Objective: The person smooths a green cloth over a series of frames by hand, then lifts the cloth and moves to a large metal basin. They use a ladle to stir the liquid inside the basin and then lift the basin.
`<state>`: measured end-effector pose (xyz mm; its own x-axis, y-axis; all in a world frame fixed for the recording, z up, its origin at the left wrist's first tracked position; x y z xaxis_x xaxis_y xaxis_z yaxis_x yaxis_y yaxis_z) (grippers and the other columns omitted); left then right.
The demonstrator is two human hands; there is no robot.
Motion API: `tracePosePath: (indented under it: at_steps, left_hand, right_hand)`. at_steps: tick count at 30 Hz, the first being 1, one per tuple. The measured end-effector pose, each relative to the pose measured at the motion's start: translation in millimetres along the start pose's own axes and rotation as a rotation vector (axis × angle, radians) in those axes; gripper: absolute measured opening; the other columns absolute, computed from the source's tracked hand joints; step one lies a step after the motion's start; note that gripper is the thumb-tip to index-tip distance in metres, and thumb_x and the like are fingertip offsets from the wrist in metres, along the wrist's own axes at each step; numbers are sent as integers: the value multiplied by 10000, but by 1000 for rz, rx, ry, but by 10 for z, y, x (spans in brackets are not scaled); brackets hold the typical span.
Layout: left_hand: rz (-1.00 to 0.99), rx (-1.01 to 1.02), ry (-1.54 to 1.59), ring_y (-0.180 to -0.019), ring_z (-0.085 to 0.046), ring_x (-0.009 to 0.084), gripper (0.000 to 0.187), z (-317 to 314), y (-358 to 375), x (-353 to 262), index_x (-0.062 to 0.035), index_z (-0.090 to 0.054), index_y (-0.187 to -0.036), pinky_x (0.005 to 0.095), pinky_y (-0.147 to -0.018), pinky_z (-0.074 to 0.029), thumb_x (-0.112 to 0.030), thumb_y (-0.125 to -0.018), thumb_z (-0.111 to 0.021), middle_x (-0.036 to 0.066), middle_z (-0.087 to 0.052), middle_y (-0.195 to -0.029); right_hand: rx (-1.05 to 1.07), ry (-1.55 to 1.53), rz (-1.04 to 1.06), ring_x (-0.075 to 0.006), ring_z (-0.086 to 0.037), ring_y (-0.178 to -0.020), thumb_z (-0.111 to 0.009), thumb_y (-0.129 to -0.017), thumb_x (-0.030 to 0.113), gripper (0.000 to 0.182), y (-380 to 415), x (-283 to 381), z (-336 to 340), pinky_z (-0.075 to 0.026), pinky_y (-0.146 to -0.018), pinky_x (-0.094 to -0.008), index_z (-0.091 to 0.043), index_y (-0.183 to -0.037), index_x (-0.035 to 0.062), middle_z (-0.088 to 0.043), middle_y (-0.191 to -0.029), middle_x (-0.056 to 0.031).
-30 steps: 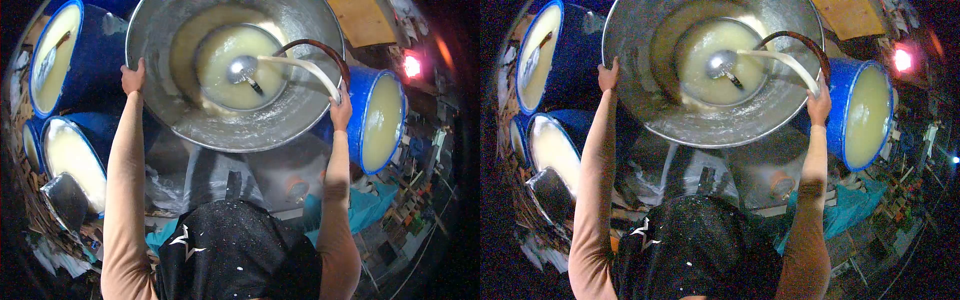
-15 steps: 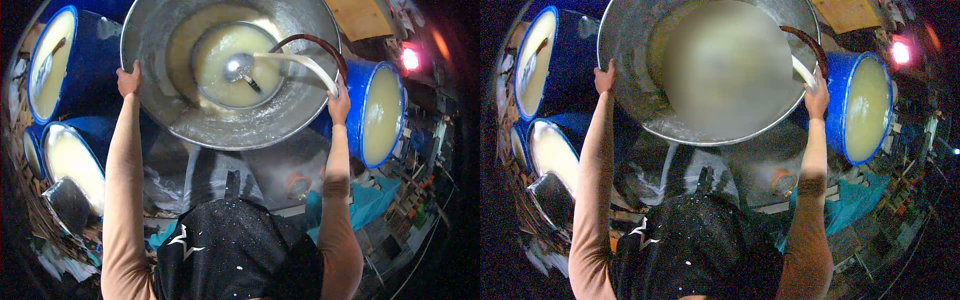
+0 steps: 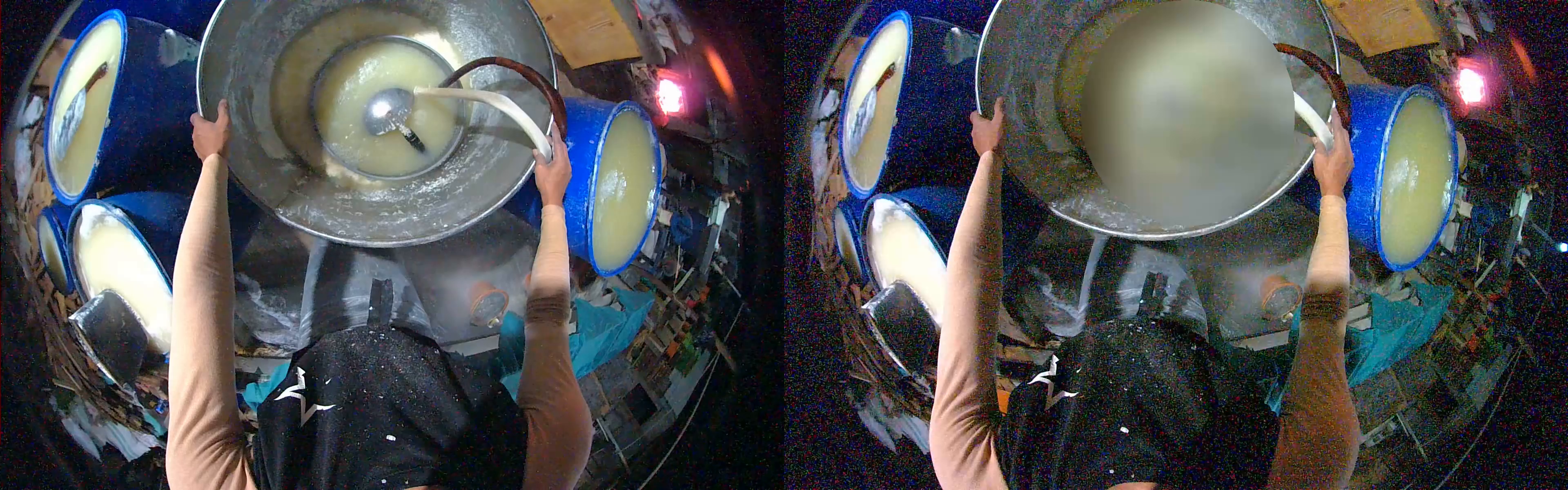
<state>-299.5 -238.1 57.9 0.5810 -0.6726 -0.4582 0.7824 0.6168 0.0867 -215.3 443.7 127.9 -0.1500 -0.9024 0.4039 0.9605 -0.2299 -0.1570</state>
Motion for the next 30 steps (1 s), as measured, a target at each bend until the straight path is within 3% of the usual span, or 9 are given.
tracePosePath:
  at_steps: [13,17,19,20,21,22,26,27,30]
  left_hand:
    - [11,-6,-31,-1006,-608,421,785,-8,-43,28,44,-503,-1102,452,-883,-461,-644,-740,-615,277,-631,-1044]
    - [37,-11,-77,-1011,-614,406,801,-52,-84,91,34,-506,-1133,461,-889,-465,-654,-736,-612,266,-631,-1066]
    - [90,155,-93,-1001,-628,393,811,-324,-277,318,26,-501,-1170,471,-848,-503,-655,-741,-593,237,-630,-1102]
    - [100,51,-235,-981,-639,384,812,-58,-7,44,32,-494,-1181,467,-834,-516,-651,-749,-575,226,-637,-1081]
    - [72,118,-284,-974,-645,371,840,-381,-216,353,48,-475,-1216,461,-843,-517,-646,-752,-564,223,-639,-1072]
    - [171,40,-169,-984,-642,360,885,4,83,53,68,-443,-1267,456,-850,-515,-644,-753,-547,224,-638,-1069]
    - [136,42,21,-992,-627,361,912,95,153,63,83,-347,-1346,447,-855,-508,-547,-742,-612,250,-595,-1117]
    - [122,36,61,-997,-622,363,918,127,220,16,77,-314,-1369,444,-857,-506,-518,-747,-632,258,-590,-1110]
    - [128,20,106,-1004,-617,378,864,195,317,-36,81,-323,-1368,443,-882,-496,-468,-771,-620,265,-593,-1112]
  right_hand:
    - [-19,-20,18,-292,-587,-1076,-688,-737,38,688,-2,14,11,-454,-927,-371,-464,-1376,159,-615,-1152,-130]
    - [7,-18,-21,-292,-554,-1144,-700,-742,60,653,29,-57,41,-419,-980,-373,-481,-1355,101,-590,-1230,-139]
    - [20,43,21,-305,-511,-1205,-711,-779,140,579,33,-295,-119,-371,-1030,-376,-507,-1307,16,-552,-1300,-159]
    - [45,95,117,-316,-515,-1196,-711,-803,196,560,39,-88,-72,-375,-1024,-375,-513,-1286,-8,-555,-1290,-171]
    - [195,103,-175,-319,-516,-1192,-711,-814,226,553,17,-309,-197,-374,-1026,-376,-519,-1272,-17,-556,-1284,-180]
    - [90,24,-69,-329,-546,-1133,-699,-815,153,485,51,-345,-185,-413,-987,-402,-537,-1237,-23,-580,-1225,-200]
    - [115,-57,52,-339,-405,-1308,-593,-912,177,567,97,-456,-208,-319,-1083,-387,-376,-1386,-48,-397,-1428,-225]
    - [79,-3,181,-326,-396,-1321,-568,-922,137,547,104,-548,-226,-325,-1080,-372,-363,-1394,-49,-388,-1439,-212]
    - [-101,-116,253,-320,-437,-1283,-505,-962,182,474,239,-370,-205,-329,-1065,-369,-409,-1371,-37,-444,-1394,-215]
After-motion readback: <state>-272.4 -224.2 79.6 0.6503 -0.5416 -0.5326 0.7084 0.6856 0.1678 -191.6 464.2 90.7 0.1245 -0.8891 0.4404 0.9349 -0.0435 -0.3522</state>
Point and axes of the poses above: each hand's wrist, its own y-axis away from the middle knuckle, its own z-axis out of the back of the hand, x = y × z, the point moved 6 cm from there along -y, towards the middle knuckle
